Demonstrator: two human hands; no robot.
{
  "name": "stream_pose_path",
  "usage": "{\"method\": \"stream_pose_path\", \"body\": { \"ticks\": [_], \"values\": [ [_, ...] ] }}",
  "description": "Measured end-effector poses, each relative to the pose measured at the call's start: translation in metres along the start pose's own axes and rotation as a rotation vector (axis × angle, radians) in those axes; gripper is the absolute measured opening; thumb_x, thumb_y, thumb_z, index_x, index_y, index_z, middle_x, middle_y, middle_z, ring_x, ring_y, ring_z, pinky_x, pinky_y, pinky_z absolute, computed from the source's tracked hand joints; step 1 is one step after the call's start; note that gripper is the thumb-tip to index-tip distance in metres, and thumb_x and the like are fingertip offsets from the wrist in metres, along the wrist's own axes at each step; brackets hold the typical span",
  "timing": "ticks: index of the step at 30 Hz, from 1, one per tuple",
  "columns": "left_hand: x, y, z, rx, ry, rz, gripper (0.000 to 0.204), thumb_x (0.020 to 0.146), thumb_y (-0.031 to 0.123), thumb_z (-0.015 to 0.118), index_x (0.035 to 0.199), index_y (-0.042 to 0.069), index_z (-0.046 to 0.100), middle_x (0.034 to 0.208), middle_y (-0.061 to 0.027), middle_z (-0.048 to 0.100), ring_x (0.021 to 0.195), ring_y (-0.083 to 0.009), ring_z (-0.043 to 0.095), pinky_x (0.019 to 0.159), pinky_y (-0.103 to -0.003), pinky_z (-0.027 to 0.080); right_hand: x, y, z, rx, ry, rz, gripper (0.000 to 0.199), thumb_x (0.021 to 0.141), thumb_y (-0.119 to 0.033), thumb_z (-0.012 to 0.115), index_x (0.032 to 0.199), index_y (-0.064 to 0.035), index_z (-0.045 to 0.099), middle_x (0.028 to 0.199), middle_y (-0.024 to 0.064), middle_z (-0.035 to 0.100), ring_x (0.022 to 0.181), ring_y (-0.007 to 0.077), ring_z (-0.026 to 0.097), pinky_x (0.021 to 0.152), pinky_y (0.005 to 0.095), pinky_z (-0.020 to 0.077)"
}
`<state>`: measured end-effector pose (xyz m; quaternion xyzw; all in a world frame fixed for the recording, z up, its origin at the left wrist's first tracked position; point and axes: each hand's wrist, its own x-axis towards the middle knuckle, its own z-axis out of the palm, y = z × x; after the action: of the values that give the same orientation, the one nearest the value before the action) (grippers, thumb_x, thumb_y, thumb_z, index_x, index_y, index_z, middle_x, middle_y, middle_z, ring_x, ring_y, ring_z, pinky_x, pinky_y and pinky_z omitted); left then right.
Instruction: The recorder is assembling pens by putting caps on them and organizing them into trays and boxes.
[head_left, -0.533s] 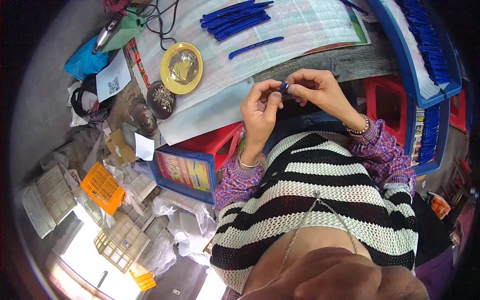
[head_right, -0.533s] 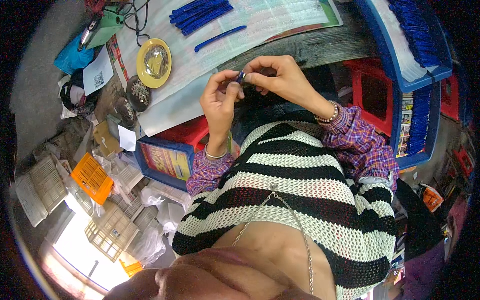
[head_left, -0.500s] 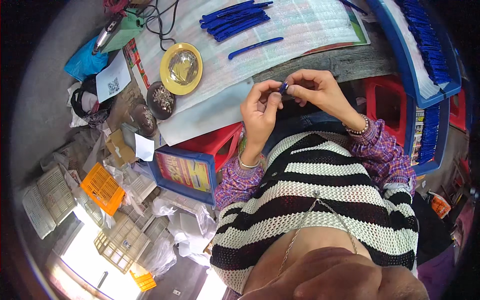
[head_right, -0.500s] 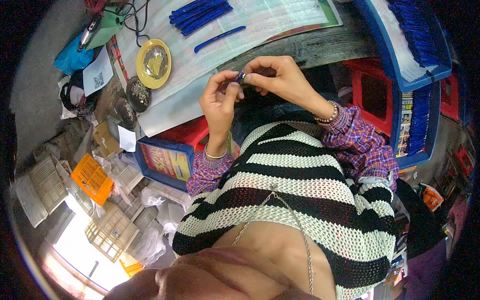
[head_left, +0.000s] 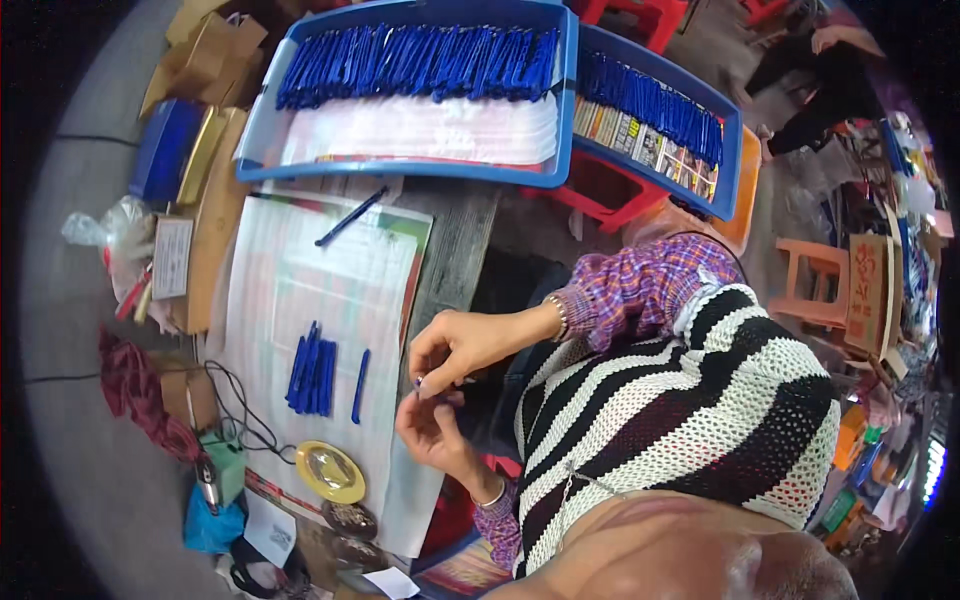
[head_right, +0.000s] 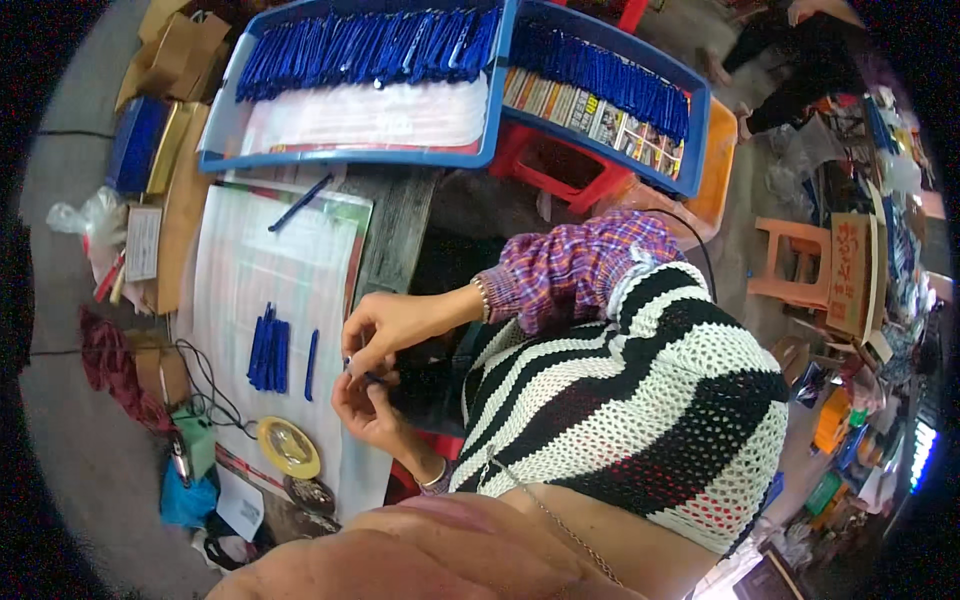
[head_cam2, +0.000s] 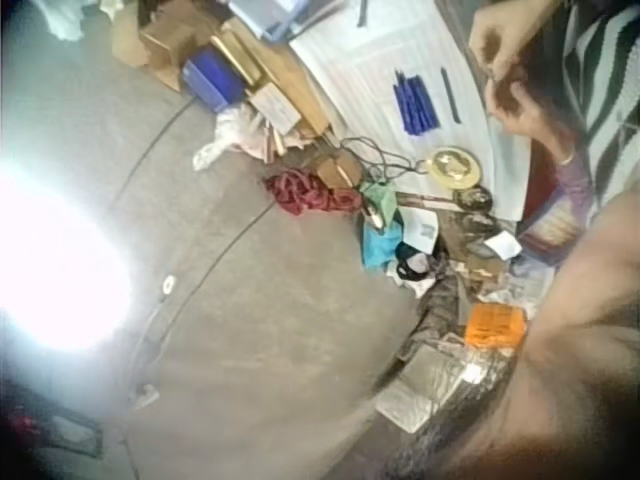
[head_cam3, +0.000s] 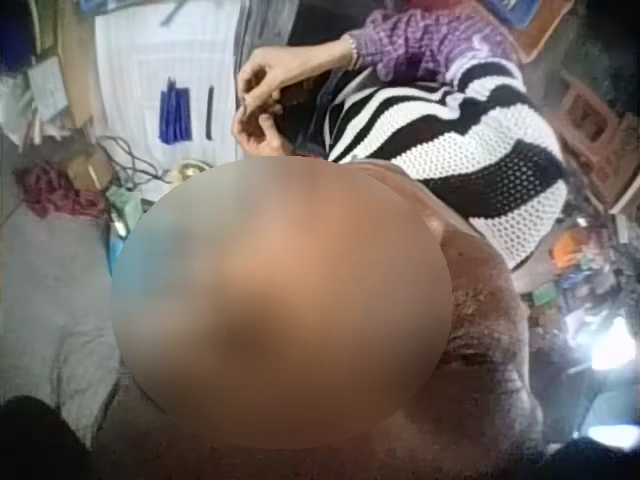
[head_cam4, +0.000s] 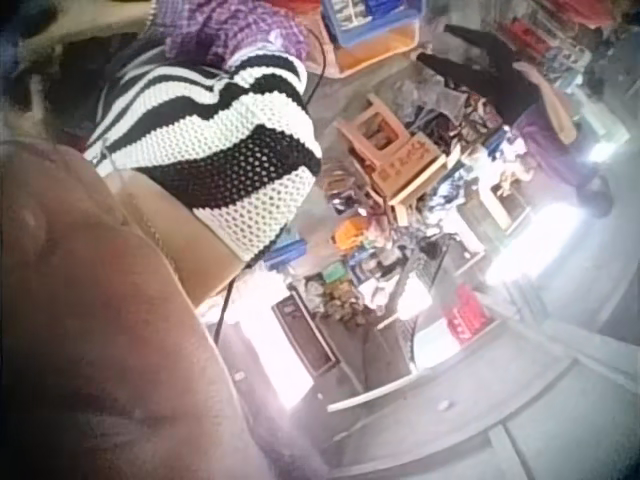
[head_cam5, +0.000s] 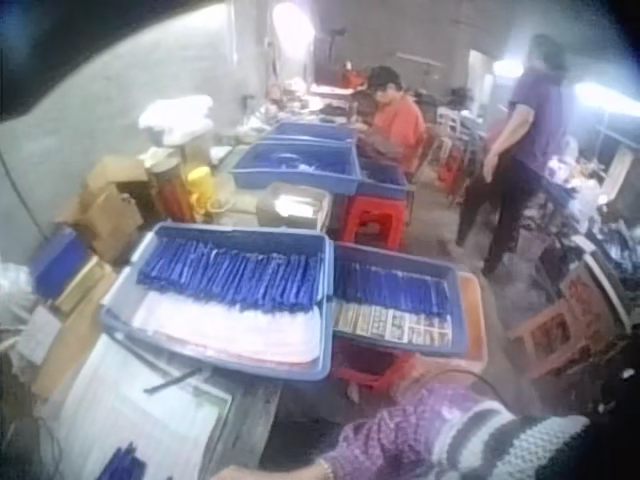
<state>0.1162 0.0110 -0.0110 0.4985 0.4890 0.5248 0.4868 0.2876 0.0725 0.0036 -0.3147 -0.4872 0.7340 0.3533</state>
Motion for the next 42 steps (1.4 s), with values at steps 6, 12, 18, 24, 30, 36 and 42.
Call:
{"method": "stream_pose_path", "body": {
  "ticks": [6, 12, 18, 24, 30, 36, 42],
  "values": [
    [0.011, 0.001, 0.011, 0.016, -0.097, -0.066, 0.027, 0.086, -0.002, 0.054, 0.112, 0.000, 0.049, 0.088, -0.0104, 0.059, 0.072, -0.0160, 0.056, 0.064, -0.026, 0.048, -0.075, -0.055, -0.053, 0.272, 0.131, 0.021, 0.016, 0.085, -0.015, 0.059, 0.088, 0.0006, 0.055, 0.071, 0.0048, 0.060, 0.061, 0.0088, 0.056, 0.057, 0.0227, 0.0459],
    [0.016, -0.002, 0.012, 0.123, -0.047, -0.146, 0.022, 0.086, -0.003, 0.053, 0.107, 0.000, 0.054, 0.086, -0.0098, 0.059, 0.068, -0.0138, 0.056, 0.062, -0.024, 0.048, -0.162, -0.056, -0.124, 0.076, 0.609, 0.034, 0.026, 0.087, -0.024, 0.059, 0.098, -0.0005, 0.061, 0.066, 0.0031, 0.059, 0.048, 0.0036, 0.049, 0.042, 0.0143, 0.0372],
    [0.017, -0.005, 0.021, 0.157, -0.057, -0.154, 0.020, 0.086, -0.004, 0.053, 0.105, 0.000, 0.055, 0.084, -0.0090, 0.060, 0.067, -0.0121, 0.056, 0.060, -0.022, 0.048, -0.230, 0.004, -0.245, 0.115, 1.144, 0.049, 0.028, 0.087, -0.012, 0.053, 0.109, 0.0049, 0.055, 0.073, -0.0021, 0.053, 0.060, 0.0042, 0.045, 0.054, 0.0159, 0.0356],
    [0.015, -0.008, 0.021, 0.200, -0.051, -0.135, 0.022, 0.086, -0.002, 0.054, 0.108, 0.000, 0.055, 0.085, -0.0087, 0.060, 0.067, -0.0130, 0.055, 0.059, -0.023, 0.047, -0.251, 0.044, -0.355, 0.223, 1.334, 0.194, 0.035, 0.082, -0.006, 0.059, 0.115, 0.0001, 0.052, 0.079, 0.0024, 0.057, 0.060, 0.0085, 0.050, 0.052, 0.0217, 0.0465],
    [0.016, -0.010, 0.021, 0.258, -0.045, -0.122, 0.022, 0.086, -0.001, 0.055, 0.107, 0.000, 0.056, 0.085, -0.0082, 0.060, 0.065, -0.0123, 0.056, 0.058, -0.023, 0.047, -0.233, 0.045, -0.406, -0.031, 1.508, 0.295, 0.035, 0.082, -0.002, 0.054, 0.116, -0.0009, 0.053, 0.083, 0.0042, 0.061, 0.064, 0.0119, 0.056, 0.056, 0.0271, 0.0541],
    [0.018, -0.006, 0.028, 0.290, 0.000, -0.151, 0.019, 0.085, -0.003, 0.054, 0.104, 0.000, 0.057, 0.082, -0.0073, 0.061, 0.065, -0.0105, 0.056, 0.058, -0.021, 0.048, -0.211, 0.039, -0.421, -0.401, 1.692, 0.379, 0.045, 0.075, -0.005, 0.065, 0.119, 0.0009, 0.056, 0.094, 0.0110, 0.066, 0.073, 0.0155, 0.064, 0.055, 0.0276, 0.0559],
    [0.020, -0.010, 0.028, 0.258, -0.021, -0.179, 0.018, 0.085, -0.002, 0.054, 0.103, 0.000, 0.058, 0.081, -0.0067, 0.060, 0.062, -0.0104, 0.055, 0.056, -0.021, 0.047, -0.211, 0.068, -0.450, -1.166, 1.757, 0.386, 0.037, 0.066, -0.021, 0.071, 0.098, -0.0029, 0.065, 0.086, 0.0188, 0.065, 0.078, 0.0321, 0.065, 0.070, 0.0382, 0.0513]
  ]
}}
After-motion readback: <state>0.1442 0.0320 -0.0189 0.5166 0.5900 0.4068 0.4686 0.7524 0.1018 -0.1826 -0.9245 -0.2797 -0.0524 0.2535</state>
